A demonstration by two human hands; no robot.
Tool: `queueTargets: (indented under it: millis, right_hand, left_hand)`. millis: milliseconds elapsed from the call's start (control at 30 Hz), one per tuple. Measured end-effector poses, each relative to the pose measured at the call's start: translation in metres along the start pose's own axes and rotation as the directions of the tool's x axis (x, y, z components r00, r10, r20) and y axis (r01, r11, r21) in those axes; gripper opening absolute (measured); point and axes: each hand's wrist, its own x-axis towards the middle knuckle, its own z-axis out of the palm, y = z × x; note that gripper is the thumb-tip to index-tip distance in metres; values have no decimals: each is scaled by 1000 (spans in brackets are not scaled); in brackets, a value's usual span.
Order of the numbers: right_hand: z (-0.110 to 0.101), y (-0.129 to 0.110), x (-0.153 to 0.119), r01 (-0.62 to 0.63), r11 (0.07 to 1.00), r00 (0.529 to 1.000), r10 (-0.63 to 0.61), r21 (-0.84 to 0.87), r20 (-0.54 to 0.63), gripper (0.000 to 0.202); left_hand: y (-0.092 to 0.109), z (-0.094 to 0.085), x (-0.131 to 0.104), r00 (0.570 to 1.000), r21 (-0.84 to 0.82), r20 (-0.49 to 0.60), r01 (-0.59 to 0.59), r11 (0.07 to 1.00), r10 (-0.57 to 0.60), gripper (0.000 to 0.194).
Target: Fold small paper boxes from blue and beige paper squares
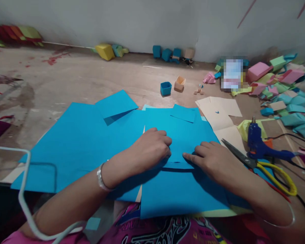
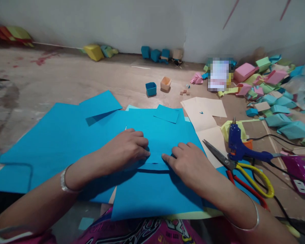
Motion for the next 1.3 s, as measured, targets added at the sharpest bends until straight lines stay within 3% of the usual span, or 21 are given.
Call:
queueTargets:
  millis: [200, 700, 933, 1033, 1133, 1300]
  right_hand:
    - [-1, 1, -1, 15, 1000, 1000, -15, 2, 27, 40]
    - [5, 5, -4, 33, 999, 999, -33, 11, 22, 43]
    - [8, 6, -5, 33, 999, 999, -33, -6, 14, 48]
    - [9, 6, -5, 37, 999, 999, -37, -21, -1, 47]
    - [11, 5, -6, 44, 999, 999, -44, -24, -13, 49]
    - [13, 5, -7, 42, 998, 998, -43, -42, -34, 48]
  left_hand:
    - [-6, -10, -9, 999, 0, 40, 12, 1000, -12, 23]
    - [-10, -5, -34, 989, 102, 48, 137, 985, -142, 27]
    - [-21, -19, -36, 968, 169, 110, 207, 964, -227, 28]
    - [-24, -19, -26, 955, 125, 93, 271, 955, -283, 23]
    - [-22, -9, -14, 923, 9, -3, 385, 923, -385, 26]
    - [-16, 9, -5, 925, -123, 71, 380, 917, -373, 38]
